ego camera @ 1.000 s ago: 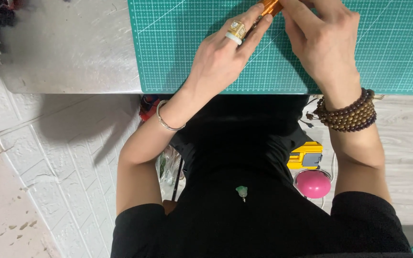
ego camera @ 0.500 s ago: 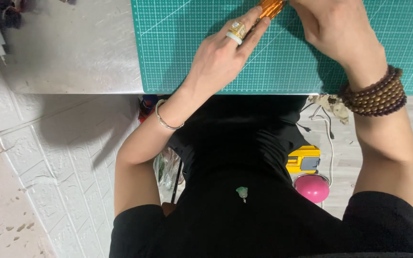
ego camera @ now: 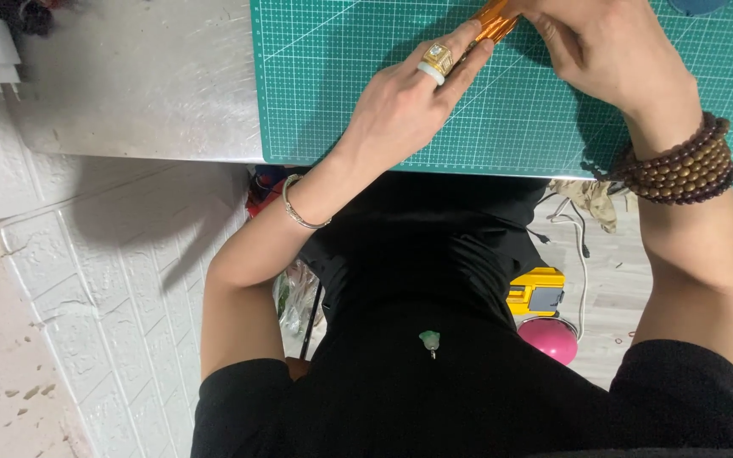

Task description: Winding copper wire onto a motor rotor by hand on a workbench

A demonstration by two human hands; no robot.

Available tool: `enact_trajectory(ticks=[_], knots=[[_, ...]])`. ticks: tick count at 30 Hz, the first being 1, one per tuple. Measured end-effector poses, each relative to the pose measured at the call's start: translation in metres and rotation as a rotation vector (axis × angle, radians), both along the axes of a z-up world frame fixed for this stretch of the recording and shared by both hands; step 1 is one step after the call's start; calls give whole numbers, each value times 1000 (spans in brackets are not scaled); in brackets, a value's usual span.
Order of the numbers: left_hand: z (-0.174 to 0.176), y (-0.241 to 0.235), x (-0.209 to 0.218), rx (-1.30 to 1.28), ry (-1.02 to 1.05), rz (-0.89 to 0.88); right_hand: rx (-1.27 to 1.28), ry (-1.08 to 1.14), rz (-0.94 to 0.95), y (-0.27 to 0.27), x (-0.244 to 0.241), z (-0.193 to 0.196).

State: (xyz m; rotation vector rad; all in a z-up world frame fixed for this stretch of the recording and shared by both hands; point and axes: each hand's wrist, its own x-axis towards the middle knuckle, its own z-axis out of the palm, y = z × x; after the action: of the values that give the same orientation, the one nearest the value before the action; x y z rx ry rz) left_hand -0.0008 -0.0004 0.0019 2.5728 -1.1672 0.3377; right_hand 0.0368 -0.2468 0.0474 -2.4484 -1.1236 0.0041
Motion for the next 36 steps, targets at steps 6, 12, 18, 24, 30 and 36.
enact_trajectory(ticks=[6, 12, 18, 24, 30, 36], knots=[[0, 1, 0, 19, -31, 0, 36, 46, 11, 3, 2, 4], [1, 0, 0, 36, -43, 4, 68, 39, 16, 3, 4, 1], [-5, -2, -3, 30, -69, 4, 16, -55, 40, 9, 4, 8], [5, -3, 2, -43, 95, -9, 65, 33, 39, 24, 14, 27], [5, 0, 3, -11, 15, -10, 59, 113, -1, 25, 13, 29], [5, 0, 3, 28, 68, -8, 90, 116, 18, 21, 15, 24]])
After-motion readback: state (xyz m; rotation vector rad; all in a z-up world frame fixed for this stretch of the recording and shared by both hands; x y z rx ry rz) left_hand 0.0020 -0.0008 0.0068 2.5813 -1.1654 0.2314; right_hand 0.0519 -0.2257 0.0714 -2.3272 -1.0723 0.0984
